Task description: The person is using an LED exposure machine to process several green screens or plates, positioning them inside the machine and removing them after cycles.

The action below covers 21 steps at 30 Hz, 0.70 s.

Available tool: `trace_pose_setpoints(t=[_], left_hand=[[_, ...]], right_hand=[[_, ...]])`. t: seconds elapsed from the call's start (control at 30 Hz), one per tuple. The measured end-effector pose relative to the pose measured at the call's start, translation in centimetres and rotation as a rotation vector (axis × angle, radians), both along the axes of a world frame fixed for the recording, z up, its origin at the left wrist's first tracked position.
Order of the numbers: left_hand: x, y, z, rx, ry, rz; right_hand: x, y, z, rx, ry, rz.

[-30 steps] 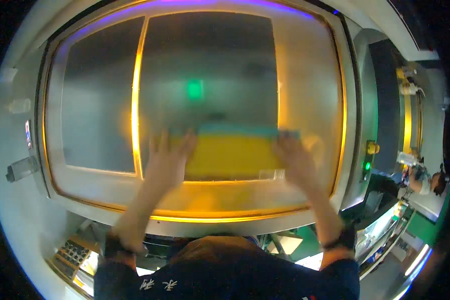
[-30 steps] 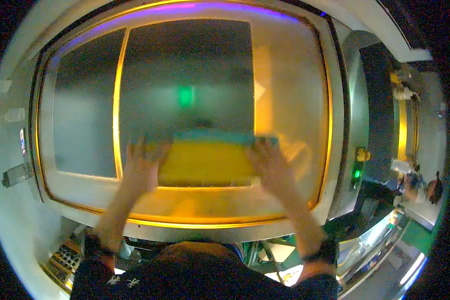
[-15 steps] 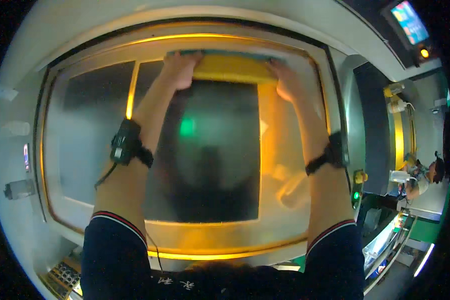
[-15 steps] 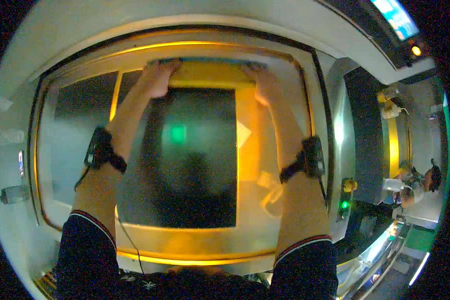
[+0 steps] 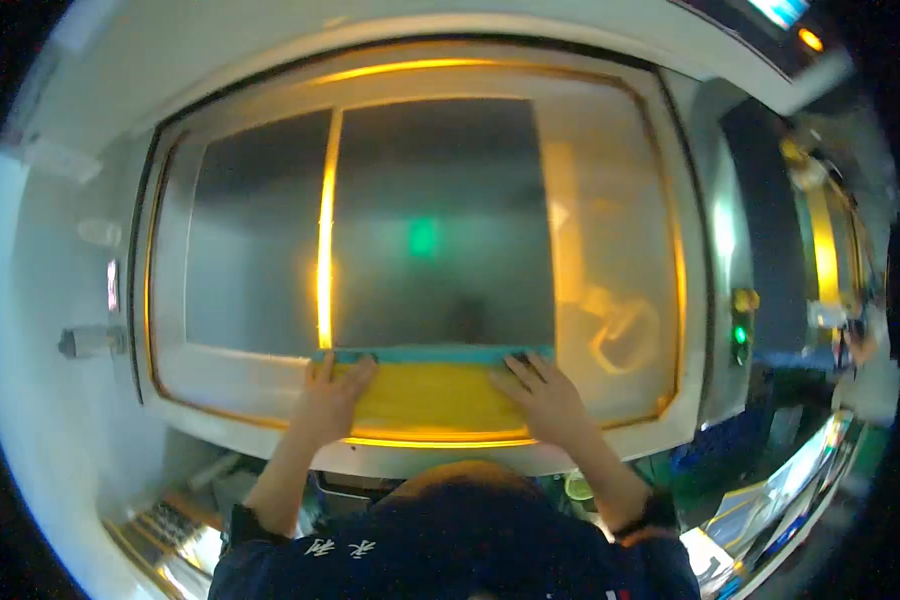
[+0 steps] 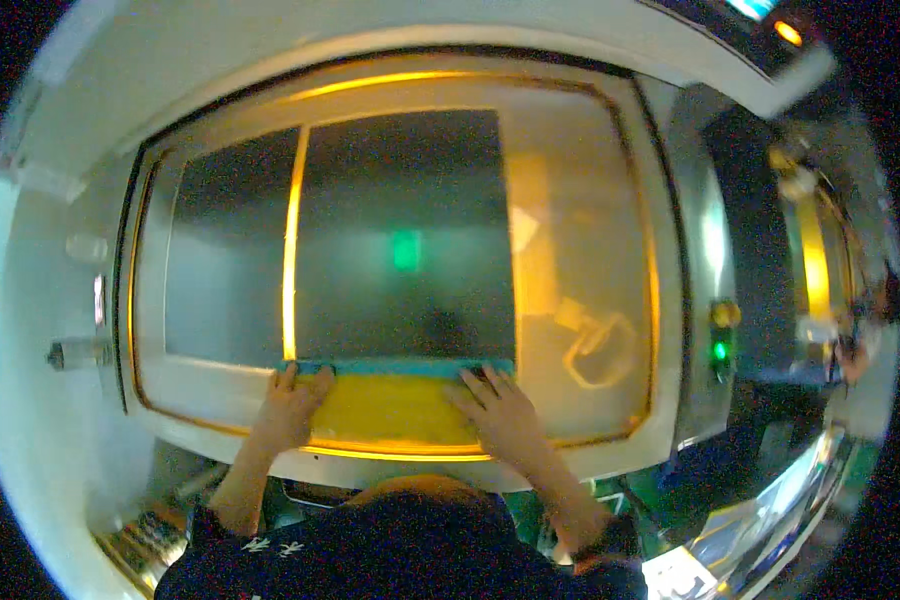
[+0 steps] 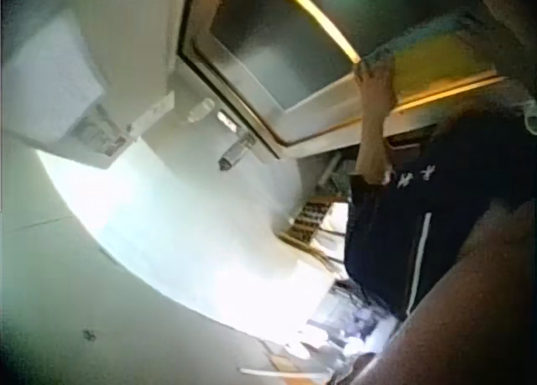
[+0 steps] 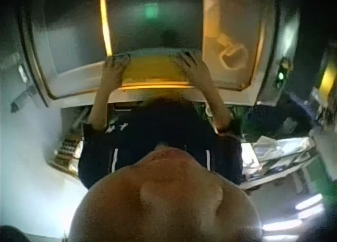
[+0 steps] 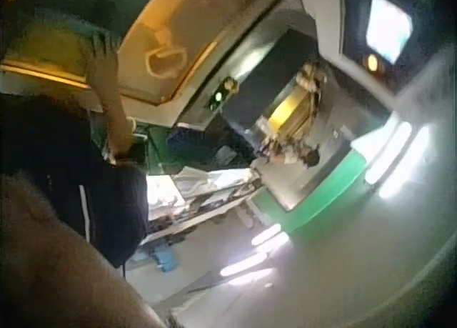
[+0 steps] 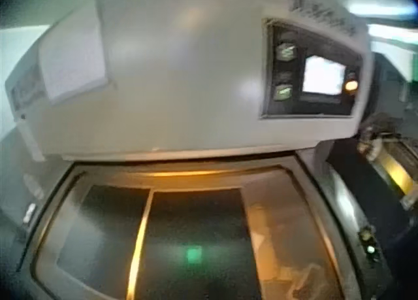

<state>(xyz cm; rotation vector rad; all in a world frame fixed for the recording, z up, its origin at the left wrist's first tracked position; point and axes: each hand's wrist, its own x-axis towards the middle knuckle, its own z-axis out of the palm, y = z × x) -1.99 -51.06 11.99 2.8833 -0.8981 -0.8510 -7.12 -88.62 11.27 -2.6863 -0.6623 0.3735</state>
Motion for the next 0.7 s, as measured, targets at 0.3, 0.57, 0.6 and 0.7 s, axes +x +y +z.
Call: trace_pose_setpoints(t=[0.3, 0.57, 0.6, 0.7], left_hand=[[-2.5, -1.9, 1.8, -0.247, 0.1, 0.232], [-7.6, -3.0, 0.7, -0.041, 0.043, 0.123], [-7.4, -2.3, -0.5, -0.041, 0.007, 0.081], [-6.5, -2.2, -0.6, -0.032, 0.033, 0.059]], right_hand=[[-4.8, -29.6, -0.9, -0.688, -0.384, -1.229], [-9.6, -32.0, -2.2, -0.358, -0.076, -1.531], [-9.8, -32.2, -2.9, -0.428, -0.135, -1.543], [-10.7, -35.2, -4.9, -0.326, -0.197, -1.507]])
